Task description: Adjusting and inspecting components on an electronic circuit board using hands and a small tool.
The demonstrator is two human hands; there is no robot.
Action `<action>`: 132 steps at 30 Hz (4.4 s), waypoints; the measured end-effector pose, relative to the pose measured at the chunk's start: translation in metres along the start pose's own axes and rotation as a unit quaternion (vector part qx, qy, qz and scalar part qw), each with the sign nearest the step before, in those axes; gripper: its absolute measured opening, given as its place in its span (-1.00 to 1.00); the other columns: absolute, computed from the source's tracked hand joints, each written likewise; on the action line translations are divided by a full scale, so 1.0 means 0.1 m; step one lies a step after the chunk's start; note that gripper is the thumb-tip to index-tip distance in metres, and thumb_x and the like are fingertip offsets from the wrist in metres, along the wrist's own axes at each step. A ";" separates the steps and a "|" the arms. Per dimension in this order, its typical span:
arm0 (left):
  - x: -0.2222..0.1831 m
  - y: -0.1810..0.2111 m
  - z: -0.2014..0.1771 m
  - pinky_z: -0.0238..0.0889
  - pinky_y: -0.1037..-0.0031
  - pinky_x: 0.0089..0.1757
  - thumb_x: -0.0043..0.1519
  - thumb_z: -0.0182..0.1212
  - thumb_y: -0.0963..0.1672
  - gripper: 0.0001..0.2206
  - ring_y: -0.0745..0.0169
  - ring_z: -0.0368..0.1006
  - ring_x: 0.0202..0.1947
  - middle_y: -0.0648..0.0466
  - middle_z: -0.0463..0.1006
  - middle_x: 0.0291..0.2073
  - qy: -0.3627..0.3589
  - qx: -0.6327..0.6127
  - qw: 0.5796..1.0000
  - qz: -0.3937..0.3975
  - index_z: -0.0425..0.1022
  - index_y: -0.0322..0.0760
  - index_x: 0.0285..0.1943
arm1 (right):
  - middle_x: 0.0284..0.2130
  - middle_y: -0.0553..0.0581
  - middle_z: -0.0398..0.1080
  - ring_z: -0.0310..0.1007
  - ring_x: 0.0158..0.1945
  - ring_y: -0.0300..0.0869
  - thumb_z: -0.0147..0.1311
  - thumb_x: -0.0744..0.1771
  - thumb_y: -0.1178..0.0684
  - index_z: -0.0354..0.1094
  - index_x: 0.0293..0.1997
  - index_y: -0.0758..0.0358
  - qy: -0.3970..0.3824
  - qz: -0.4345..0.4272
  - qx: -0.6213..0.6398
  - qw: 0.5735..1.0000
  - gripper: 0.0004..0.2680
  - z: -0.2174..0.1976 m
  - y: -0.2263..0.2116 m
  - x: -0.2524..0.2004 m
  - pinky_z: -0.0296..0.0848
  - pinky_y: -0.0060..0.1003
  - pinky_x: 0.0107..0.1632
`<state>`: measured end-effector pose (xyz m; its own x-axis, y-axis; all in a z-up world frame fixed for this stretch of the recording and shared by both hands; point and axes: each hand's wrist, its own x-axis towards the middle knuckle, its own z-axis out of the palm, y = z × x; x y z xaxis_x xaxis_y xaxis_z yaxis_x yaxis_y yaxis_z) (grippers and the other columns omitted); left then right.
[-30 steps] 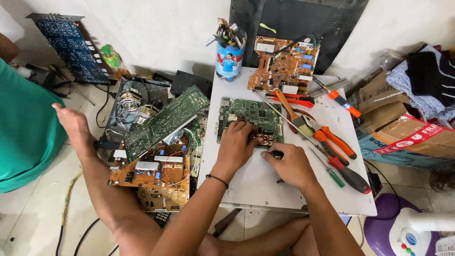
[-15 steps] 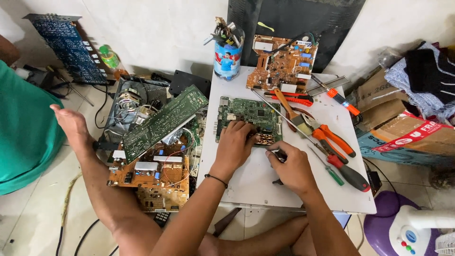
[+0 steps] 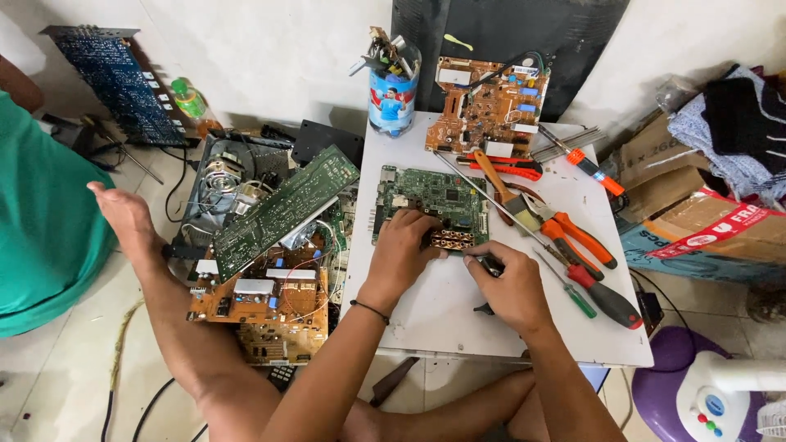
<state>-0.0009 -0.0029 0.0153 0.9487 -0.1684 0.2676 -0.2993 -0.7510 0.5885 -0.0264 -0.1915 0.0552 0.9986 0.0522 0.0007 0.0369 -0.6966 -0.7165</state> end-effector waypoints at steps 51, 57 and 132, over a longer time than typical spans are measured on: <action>0.02 -0.16 0.13 0.32 0.25 -0.08 0.06 0.48 -0.09 -0.64 0.01 0.45 0.10 0.05 0.58 -0.16 0.009 0.005 1.000 0.028 0.61 -0.07 0.05 | -0.19 0.39 0.60 0.63 -0.08 0.09 0.16 0.31 0.07 0.58 0.01 0.31 -0.072 0.010 0.031 0.997 -0.78 0.10 -0.13 0.01 0.58 -0.01 -0.02; 0.01 -0.22 0.22 0.35 0.27 -0.11 0.05 0.48 -0.04 -0.64 0.01 0.47 0.08 0.03 0.60 -0.17 0.055 0.000 0.997 0.054 0.65 -0.08 0.04 | -0.25 0.37 0.61 0.65 -0.15 0.14 0.14 0.32 0.06 0.58 0.00 0.31 -0.075 0.003 -0.072 0.995 -0.78 -0.02 -0.40 -0.04 0.62 -0.06 -0.09; -0.02 -0.07 0.07 0.34 0.22 -0.07 0.17 0.40 -0.06 -0.85 -0.01 0.49 0.01 0.06 0.66 -0.19 0.027 -0.070 0.995 0.069 0.72 -0.01 -0.11 | -0.21 0.18 0.56 0.62 -0.08 0.02 0.14 0.34 0.07 0.52 0.01 0.12 -0.073 -0.194 -0.263 0.942 -0.84 -0.10 0.00 0.24 0.62 -0.05 -0.03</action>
<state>0.0002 -0.0018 0.0048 0.8920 -0.2262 0.3914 -0.4408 -0.6269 0.6423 -0.0019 -0.1972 0.0624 0.8922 0.4465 0.0682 0.4491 -0.8612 -0.2378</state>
